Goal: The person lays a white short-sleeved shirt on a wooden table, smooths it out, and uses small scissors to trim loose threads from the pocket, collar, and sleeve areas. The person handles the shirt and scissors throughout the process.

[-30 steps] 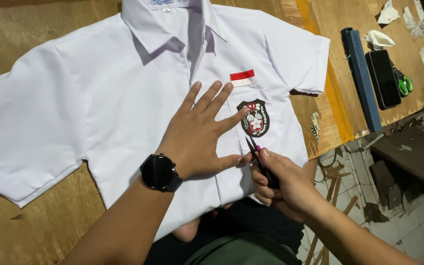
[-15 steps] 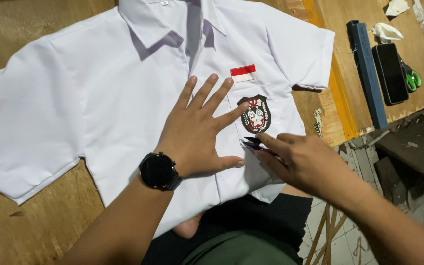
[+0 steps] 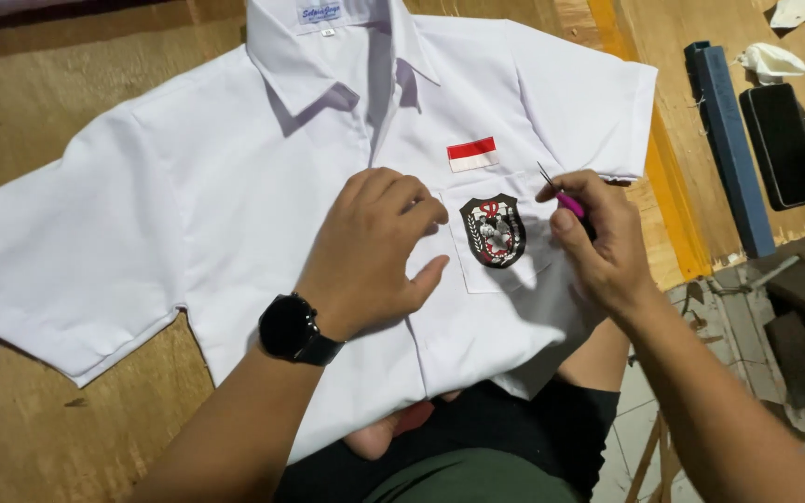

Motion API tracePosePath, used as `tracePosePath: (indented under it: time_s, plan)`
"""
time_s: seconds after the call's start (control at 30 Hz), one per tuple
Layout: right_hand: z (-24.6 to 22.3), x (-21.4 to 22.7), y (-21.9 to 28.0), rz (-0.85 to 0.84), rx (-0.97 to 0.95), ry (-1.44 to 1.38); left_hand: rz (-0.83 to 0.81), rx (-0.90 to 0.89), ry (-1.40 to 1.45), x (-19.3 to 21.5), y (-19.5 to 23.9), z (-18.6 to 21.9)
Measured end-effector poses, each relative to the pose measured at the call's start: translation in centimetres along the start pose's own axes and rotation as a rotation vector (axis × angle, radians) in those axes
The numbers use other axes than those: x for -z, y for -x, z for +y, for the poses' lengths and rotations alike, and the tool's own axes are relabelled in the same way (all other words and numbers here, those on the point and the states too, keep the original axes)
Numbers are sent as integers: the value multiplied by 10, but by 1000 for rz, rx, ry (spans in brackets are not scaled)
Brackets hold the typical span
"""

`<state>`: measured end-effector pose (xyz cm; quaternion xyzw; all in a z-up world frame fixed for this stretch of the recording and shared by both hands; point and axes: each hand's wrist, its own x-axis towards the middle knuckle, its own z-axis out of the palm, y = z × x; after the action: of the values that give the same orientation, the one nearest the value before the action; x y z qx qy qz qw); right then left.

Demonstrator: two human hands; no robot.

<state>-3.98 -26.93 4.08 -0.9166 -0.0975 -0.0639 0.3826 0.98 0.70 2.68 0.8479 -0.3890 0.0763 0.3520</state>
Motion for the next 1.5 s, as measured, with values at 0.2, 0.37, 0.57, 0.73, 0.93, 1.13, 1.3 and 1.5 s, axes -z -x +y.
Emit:
tracePosePath:
  time_s: [0.2, 0.37, 0.57, 0.73, 0.93, 1.13, 1.3, 1.5]
  plan:
    - [10, -27, 38, 204, -138, -151, 0, -5, 67, -2, 1, 0]
    - [7, -24, 37, 190, -128, -127, 11, 36, 18, -10, -5, 12]
    - [7, -23, 35, 157, -121, -223, -3, 43, -302, -21, -12, 27]
    - [16, -26, 36, 186, -110, -345, -246, 84, -489, -25, -20, 44]
    - [11, -24, 34, 191, -92, -360, -414, -36, -728, -31, -20, 42]
    - [6, -21, 28, 156, -50, -261, -458, -19, -596, -23, -18, 31]
    - [1, -13, 22, 72, 66, -103, -371, -17, -498, -17, -19, 31]
    - [-6, 3, 1, -170, 239, -4, -333, -4, -403, -14, -19, 29]
